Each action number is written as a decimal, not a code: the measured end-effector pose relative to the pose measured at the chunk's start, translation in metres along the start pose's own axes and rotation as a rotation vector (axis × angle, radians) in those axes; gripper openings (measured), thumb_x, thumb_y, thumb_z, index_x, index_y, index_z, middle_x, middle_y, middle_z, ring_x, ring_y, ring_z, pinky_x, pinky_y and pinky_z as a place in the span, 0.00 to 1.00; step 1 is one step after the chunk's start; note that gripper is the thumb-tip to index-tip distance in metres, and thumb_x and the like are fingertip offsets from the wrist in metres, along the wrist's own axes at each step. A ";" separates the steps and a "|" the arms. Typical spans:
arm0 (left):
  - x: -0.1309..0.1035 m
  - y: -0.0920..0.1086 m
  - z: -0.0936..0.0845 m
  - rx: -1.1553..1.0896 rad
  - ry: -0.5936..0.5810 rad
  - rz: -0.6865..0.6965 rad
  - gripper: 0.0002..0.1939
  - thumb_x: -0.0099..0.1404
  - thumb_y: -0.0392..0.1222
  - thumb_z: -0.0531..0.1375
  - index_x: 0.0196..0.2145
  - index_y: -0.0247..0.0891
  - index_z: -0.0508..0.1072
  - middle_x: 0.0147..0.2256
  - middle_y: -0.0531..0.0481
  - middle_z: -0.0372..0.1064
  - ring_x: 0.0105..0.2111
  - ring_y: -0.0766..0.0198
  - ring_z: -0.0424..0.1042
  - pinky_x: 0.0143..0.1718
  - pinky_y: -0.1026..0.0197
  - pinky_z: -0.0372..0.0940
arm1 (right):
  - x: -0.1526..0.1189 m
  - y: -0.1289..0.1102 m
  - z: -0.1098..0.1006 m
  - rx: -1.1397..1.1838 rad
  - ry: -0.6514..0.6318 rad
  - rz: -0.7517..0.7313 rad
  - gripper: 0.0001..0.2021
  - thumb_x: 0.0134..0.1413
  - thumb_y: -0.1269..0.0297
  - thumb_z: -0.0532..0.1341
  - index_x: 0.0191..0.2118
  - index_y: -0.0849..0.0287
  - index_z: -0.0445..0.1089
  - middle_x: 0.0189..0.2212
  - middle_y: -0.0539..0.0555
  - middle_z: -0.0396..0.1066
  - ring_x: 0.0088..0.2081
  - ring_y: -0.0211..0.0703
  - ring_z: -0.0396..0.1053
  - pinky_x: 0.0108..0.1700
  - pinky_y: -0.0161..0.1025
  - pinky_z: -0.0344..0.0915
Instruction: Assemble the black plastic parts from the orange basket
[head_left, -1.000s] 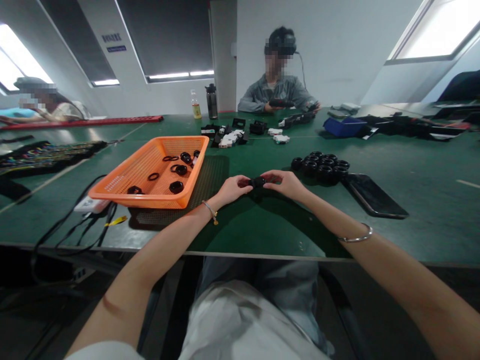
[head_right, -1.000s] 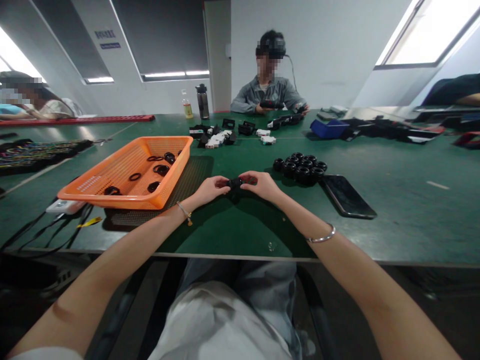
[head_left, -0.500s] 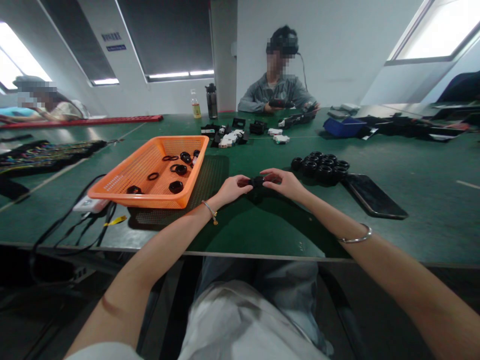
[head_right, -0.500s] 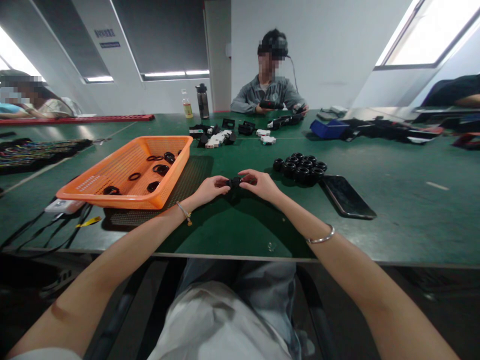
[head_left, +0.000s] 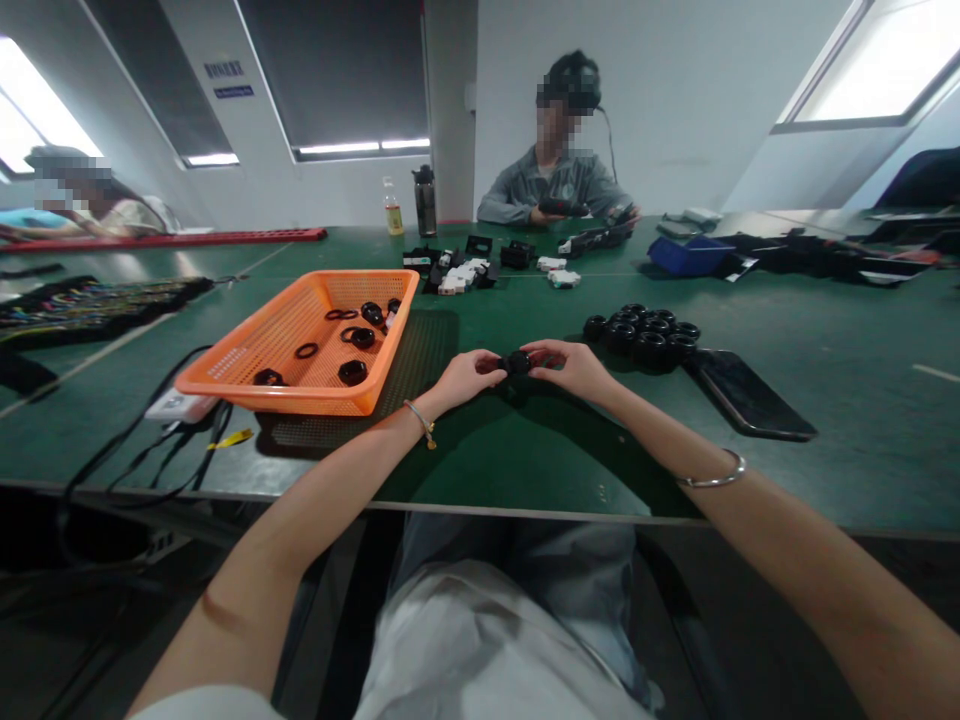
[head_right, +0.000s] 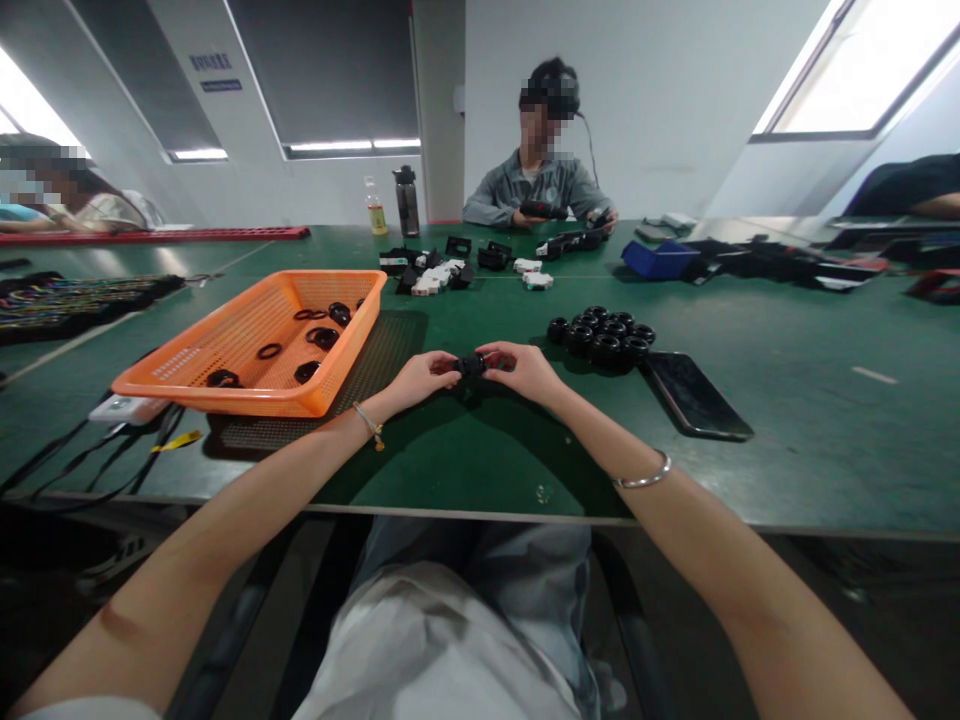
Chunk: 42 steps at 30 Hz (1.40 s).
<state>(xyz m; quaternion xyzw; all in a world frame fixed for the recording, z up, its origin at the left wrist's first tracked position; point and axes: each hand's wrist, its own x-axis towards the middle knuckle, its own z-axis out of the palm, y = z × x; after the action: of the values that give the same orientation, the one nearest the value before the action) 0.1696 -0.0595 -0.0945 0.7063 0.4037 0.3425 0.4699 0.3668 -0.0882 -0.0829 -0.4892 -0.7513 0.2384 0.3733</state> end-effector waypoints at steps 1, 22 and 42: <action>0.000 0.000 0.000 -0.002 -0.002 0.004 0.12 0.52 0.31 0.61 0.36 0.29 0.71 0.31 0.47 0.72 0.26 0.71 0.69 0.32 0.65 0.66 | 0.000 0.001 0.000 0.001 0.002 -0.006 0.17 0.41 0.68 0.62 0.42 0.59 0.73 0.32 0.53 0.76 0.35 0.43 0.72 0.40 0.42 0.69; 0.003 -0.008 -0.001 -0.006 -0.004 0.054 0.11 0.51 0.31 0.63 0.35 0.30 0.71 0.29 0.49 0.71 0.26 0.70 0.69 0.35 0.63 0.65 | 0.001 0.006 0.003 -0.063 0.041 -0.007 0.14 0.44 0.64 0.63 0.40 0.58 0.75 0.38 0.55 0.76 0.38 0.46 0.73 0.41 0.42 0.69; 0.001 0.006 -0.001 -0.212 -0.053 -0.093 0.07 0.55 0.28 0.60 0.34 0.28 0.68 0.20 0.57 0.66 0.19 0.75 0.64 0.28 0.67 0.62 | 0.000 0.007 0.000 -0.035 0.035 -0.042 0.19 0.43 0.66 0.63 0.45 0.56 0.73 0.37 0.53 0.76 0.38 0.46 0.73 0.42 0.44 0.70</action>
<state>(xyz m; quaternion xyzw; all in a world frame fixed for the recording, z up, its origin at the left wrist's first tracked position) 0.1710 -0.0594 -0.0889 0.6418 0.3849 0.3423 0.5681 0.3704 -0.0850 -0.0879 -0.4837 -0.7588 0.2087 0.3829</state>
